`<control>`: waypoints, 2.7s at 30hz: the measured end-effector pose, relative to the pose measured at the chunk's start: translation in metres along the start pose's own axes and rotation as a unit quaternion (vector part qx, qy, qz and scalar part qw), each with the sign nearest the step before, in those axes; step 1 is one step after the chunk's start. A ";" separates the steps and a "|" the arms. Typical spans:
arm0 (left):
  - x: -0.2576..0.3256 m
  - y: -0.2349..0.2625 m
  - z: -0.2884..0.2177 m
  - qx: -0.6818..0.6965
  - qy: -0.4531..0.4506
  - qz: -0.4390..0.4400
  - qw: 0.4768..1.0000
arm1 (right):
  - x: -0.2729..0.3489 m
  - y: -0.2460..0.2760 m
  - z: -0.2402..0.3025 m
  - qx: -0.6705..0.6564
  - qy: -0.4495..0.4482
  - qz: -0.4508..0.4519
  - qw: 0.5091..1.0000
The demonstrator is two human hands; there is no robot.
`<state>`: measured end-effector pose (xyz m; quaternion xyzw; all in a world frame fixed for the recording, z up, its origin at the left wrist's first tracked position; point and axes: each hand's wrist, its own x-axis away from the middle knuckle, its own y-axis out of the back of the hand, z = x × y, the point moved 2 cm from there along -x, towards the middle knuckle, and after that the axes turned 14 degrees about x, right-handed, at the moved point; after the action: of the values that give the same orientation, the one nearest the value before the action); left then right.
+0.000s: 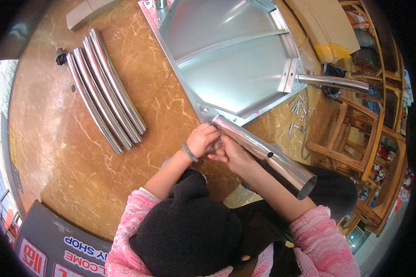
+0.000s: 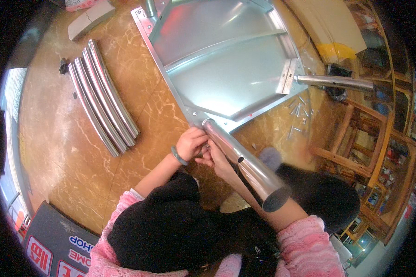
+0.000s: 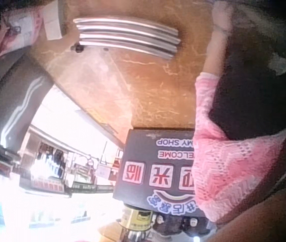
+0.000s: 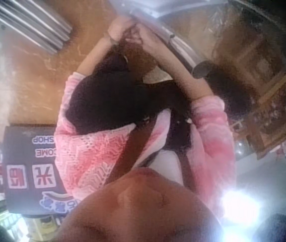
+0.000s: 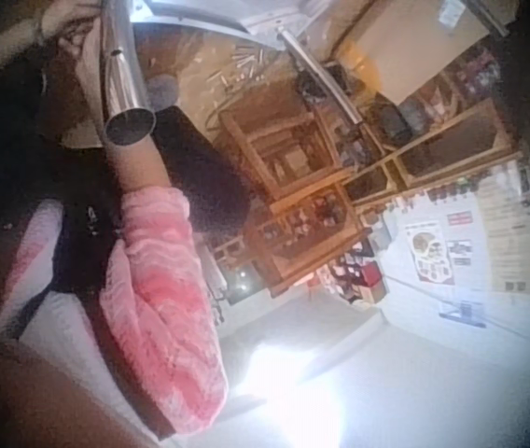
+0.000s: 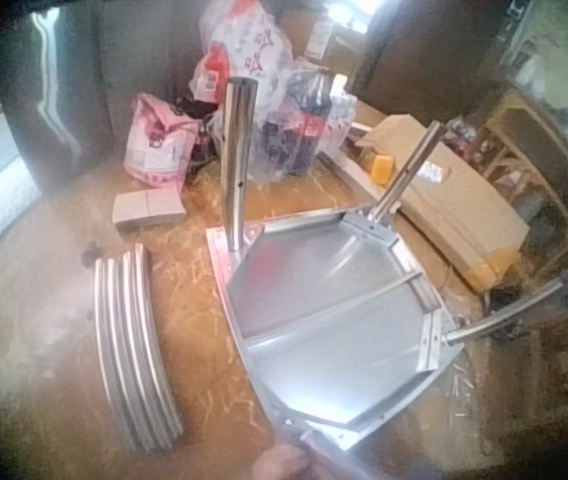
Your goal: The person assembles a metal frame by attaching cylindrical legs to a rectangular base using bolts and nuts. They sort hardware, insert bolts through pre-drilled holes, and tighten them by hand.
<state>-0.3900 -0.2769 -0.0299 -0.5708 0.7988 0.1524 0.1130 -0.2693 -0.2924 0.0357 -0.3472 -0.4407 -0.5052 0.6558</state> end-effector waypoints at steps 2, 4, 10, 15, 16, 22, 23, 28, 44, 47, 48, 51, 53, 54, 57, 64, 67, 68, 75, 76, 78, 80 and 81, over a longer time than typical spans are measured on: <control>0.000 0.000 0.000 -0.022 -0.003 0.017 1.000 | 0.005 0.006 0.007 0.220 0.168 -0.074 0.958; 0.001 0.000 0.001 -0.027 -0.001 0.027 0.999 | 0.016 0.007 0.015 0.518 0.396 -0.225 0.724; 0.001 0.004 0.003 -0.034 -0.021 0.057 0.998 | 0.021 0.012 0.017 0.686 0.378 -0.150 0.604; -0.001 0.006 0.005 -0.009 -0.034 0.062 0.997 | 0.017 0.002 0.023 0.868 0.397 -0.221 0.200; -0.002 0.006 0.007 -0.008 -0.024 0.076 0.997 | 0.017 0.002 0.024 0.877 0.399 -0.218 0.158; -0.001 0.017 0.002 0.029 0.057 0.010 0.998 | 0.019 0.008 0.023 0.894 0.393 -0.192 0.098; 0.002 0.023 0.000 0.025 0.095 -0.035 0.995 | 0.016 0.009 0.021 0.892 0.393 -0.190 0.118; 0.005 0.043 -0.005 -0.001 0.154 -0.131 0.979 | -0.009 0.002 0.003 0.815 0.393 -0.210 0.372; 0.015 0.025 -0.017 0.027 0.228 -0.156 0.961 | -0.002 -0.004 0.000 0.393 0.298 -0.280 0.824; 0.016 0.018 -0.020 -0.004 0.164 -0.130 0.978 | -0.011 -0.003 -0.009 0.172 0.136 -0.154 0.964; 0.017 0.016 -0.020 -0.017 0.152 -0.114 0.982 | -0.013 -0.004 -0.012 0.068 0.062 -0.122 0.988; 0.021 0.018 -0.021 -0.078 0.141 -0.104 0.982 | -0.008 -0.006 -0.008 0.060 0.052 -0.079 0.994; 0.021 0.014 -0.022 -0.091 0.080 -0.084 0.989 | -0.003 -0.005 -0.006 0.155 0.072 -0.104 0.980; 0.021 0.012 -0.024 -0.093 0.053 -0.076 0.991 | 0.001 -0.004 -0.007 0.191 0.064 -0.108 0.974; 0.021 0.005 -0.029 -0.108 0.027 -0.075 0.991 | 0.010 -0.007 -0.010 0.262 0.139 -0.127 0.947; 0.014 0.003 -0.028 -0.129 0.037 -0.095 0.986 | 0.005 -0.010 -0.013 0.293 0.218 -0.141 0.920; 0.015 0.003 -0.030 -0.126 0.056 -0.095 0.986 | 0.004 -0.010 -0.012 0.305 0.231 -0.133 0.914; 0.016 0.003 -0.032 -0.130 0.055 -0.097 0.985 | 0.004 -0.009 -0.012 0.309 0.229 -0.128 0.914; 0.017 0.005 -0.031 -0.134 0.055 -0.106 0.984 | 0.011 -0.011 0.001 0.196 0.140 -0.040 0.970; 0.016 0.005 -0.031 -0.129 0.058 -0.106 0.984 | 0.012 -0.010 0.005 0.172 0.128 -0.022 0.977; 0.013 0.006 -0.029 -0.122 0.071 -0.092 0.986 | 0.017 -0.008 0.015 0.269 0.179 -0.085 0.942; 0.009 0.009 -0.026 -0.112 0.073 -0.072 0.988 | 0.026 -0.004 0.023 0.487 0.291 -0.238 0.788; 0.007 0.011 -0.024 -0.106 0.066 -0.059 0.990 | 0.026 -0.003 0.022 0.525 0.315 -0.260 0.747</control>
<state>-0.4026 -0.2883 -0.0086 -0.6345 0.7489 0.1911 0.0082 -0.2748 -0.2822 0.0680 0.3583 -0.4780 -0.4260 0.6795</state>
